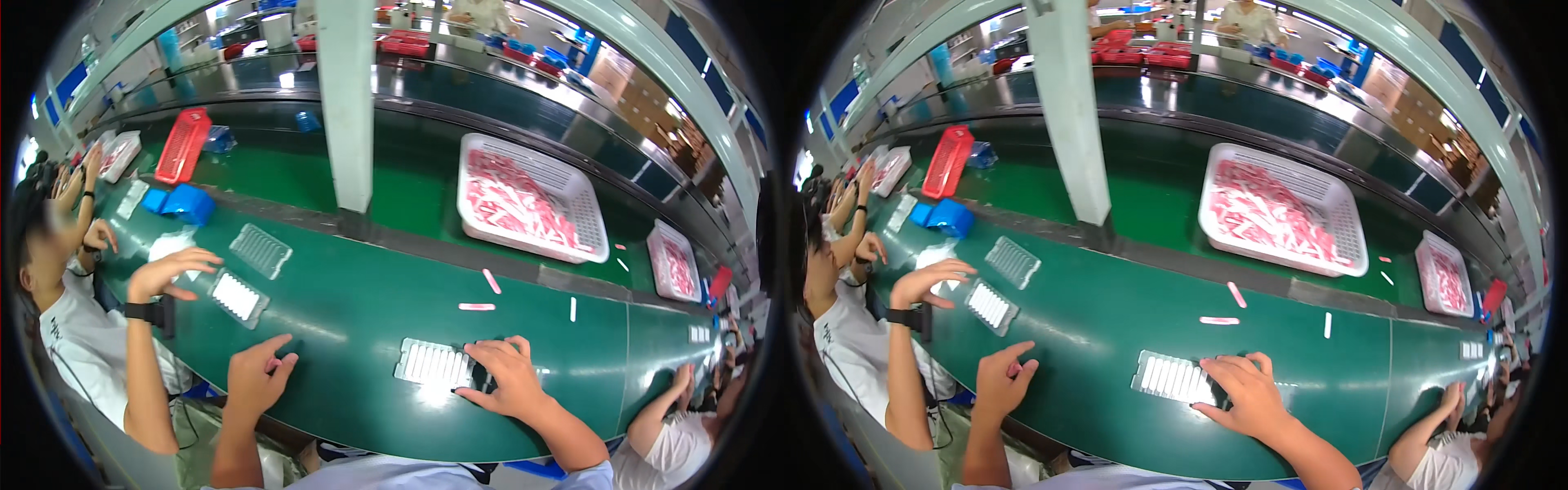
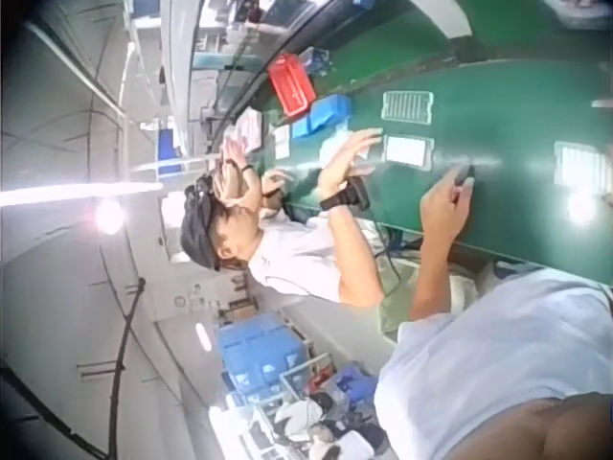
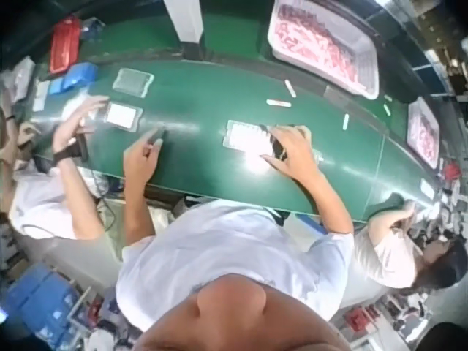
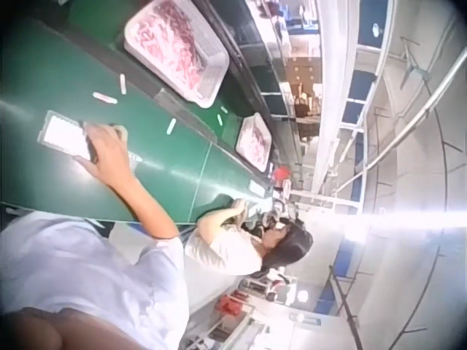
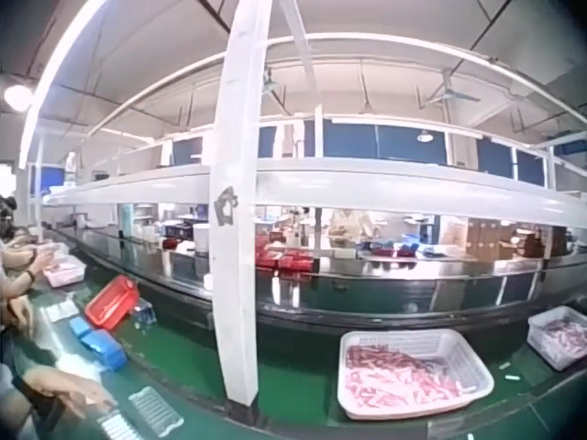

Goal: The person places small strips one by one into the individual slots of plastic blister packaging trays on a workbench.

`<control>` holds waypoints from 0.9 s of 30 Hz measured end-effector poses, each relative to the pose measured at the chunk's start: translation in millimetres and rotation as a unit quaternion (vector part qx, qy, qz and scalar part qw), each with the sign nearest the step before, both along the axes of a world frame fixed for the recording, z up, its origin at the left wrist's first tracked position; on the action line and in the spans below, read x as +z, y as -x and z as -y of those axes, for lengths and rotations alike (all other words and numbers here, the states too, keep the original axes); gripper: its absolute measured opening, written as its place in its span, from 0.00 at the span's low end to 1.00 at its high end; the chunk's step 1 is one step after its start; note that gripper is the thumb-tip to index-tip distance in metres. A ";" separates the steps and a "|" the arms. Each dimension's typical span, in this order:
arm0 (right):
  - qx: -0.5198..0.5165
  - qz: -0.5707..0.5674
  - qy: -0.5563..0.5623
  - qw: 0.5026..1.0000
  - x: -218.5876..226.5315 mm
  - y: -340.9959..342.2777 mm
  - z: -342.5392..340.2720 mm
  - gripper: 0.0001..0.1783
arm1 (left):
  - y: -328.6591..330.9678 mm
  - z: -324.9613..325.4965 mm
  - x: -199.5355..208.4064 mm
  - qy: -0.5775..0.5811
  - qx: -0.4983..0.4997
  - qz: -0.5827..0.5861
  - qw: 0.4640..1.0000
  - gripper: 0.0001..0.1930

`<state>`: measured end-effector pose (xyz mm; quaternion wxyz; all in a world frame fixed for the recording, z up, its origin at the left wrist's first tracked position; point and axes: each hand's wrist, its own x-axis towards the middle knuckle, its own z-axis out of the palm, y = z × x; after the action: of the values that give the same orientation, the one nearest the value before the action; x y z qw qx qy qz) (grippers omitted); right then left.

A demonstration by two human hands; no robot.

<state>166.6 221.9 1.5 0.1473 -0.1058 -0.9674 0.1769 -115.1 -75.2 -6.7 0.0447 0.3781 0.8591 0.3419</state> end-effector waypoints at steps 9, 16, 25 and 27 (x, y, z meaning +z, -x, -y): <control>0.098 -0.039 -0.041 0.994 -8.7 160.4 64.3 0.39 | -16.3 17.8 -33.7 -0.103 0.047 -0.019 0.993 0.14; 0.110 -0.078 -0.040 0.990 -20.1 242.1 107.7 0.37 | -15.4 11.8 -33.4 -0.135 0.075 -0.001 0.988 0.12; 0.051 -0.044 -0.044 0.997 31.8 76.2 3.0 0.27 | 47.4 11.1 -24.5 -0.196 0.053 -0.133 0.970 0.10; 0.004 -0.005 -0.047 0.999 28.8 22.8 -11.2 0.28 | 76.6 -8.6 4.3 -0.103 0.061 -0.151 0.981 0.17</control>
<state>143.8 233.1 30.3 0.1558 -0.0938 -0.9743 0.1325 -191.7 -66.6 -2.4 -0.1461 0.3748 0.8375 0.3698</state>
